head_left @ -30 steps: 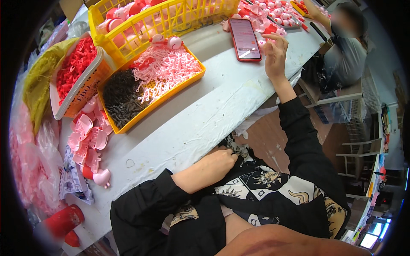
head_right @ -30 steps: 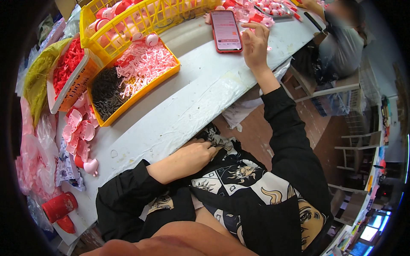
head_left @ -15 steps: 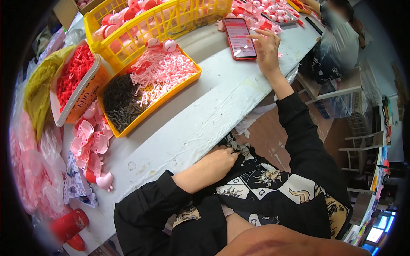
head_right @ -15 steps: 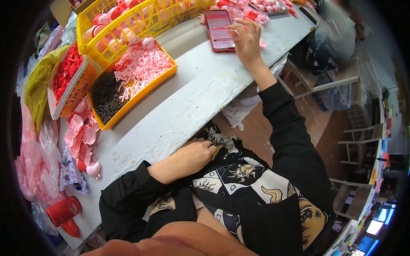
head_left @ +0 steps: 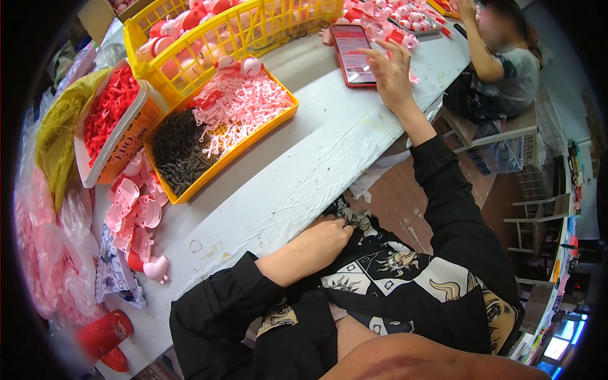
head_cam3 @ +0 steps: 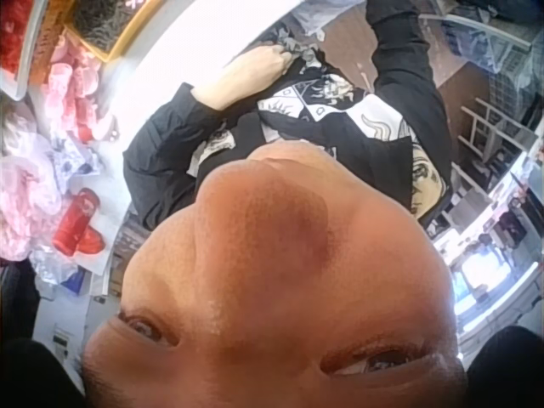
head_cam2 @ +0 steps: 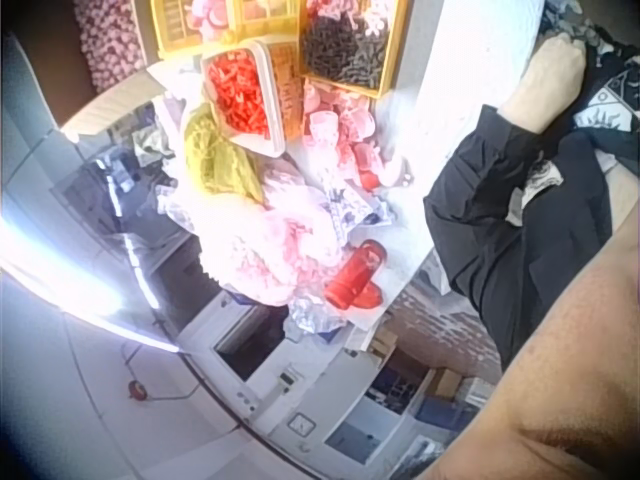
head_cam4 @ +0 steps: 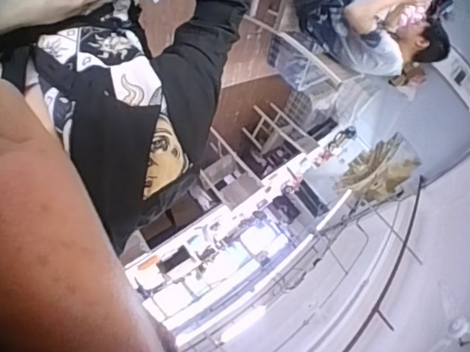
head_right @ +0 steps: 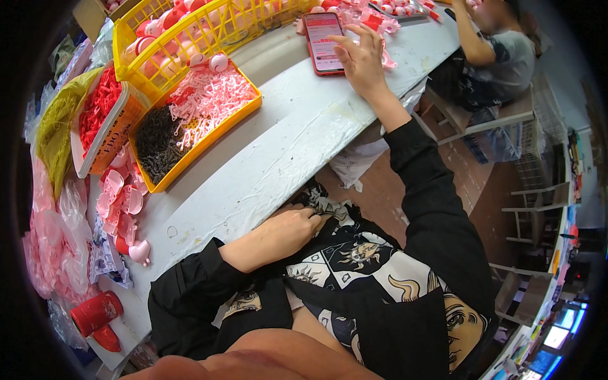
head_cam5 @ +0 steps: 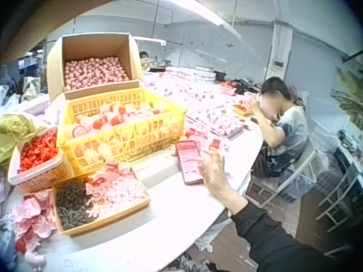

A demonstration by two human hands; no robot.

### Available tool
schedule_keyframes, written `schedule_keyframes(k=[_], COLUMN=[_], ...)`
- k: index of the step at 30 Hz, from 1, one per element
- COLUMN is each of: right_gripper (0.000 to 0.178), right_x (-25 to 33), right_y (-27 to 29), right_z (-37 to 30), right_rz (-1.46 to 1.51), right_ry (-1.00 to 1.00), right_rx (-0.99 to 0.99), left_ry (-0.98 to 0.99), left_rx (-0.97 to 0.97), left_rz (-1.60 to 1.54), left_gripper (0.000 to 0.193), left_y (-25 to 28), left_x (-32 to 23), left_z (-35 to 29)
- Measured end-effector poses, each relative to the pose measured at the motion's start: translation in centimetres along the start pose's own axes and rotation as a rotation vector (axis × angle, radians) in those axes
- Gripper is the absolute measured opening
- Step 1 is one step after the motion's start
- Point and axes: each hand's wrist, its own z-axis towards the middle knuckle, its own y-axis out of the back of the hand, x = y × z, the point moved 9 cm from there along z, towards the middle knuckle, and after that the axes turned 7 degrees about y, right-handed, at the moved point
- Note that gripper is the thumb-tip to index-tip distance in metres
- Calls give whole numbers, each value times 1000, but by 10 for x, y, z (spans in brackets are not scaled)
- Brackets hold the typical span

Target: The person sorts and assembles small plastic toy parts by hand, taking them from plastic trays and plastic bags to create finished toys.

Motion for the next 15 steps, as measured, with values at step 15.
schedule_keyframes(k=[15], right_gripper=[30], right_x=[-4], right_y=[-1], right_z=[-2], right_rz=[-35], right_ry=[-9], right_rx=[7], left_ry=[2], left_rx=[2], left_rz=[15], left_gripper=[17], left_y=[1], left_x=[-1], left_z=[-1])
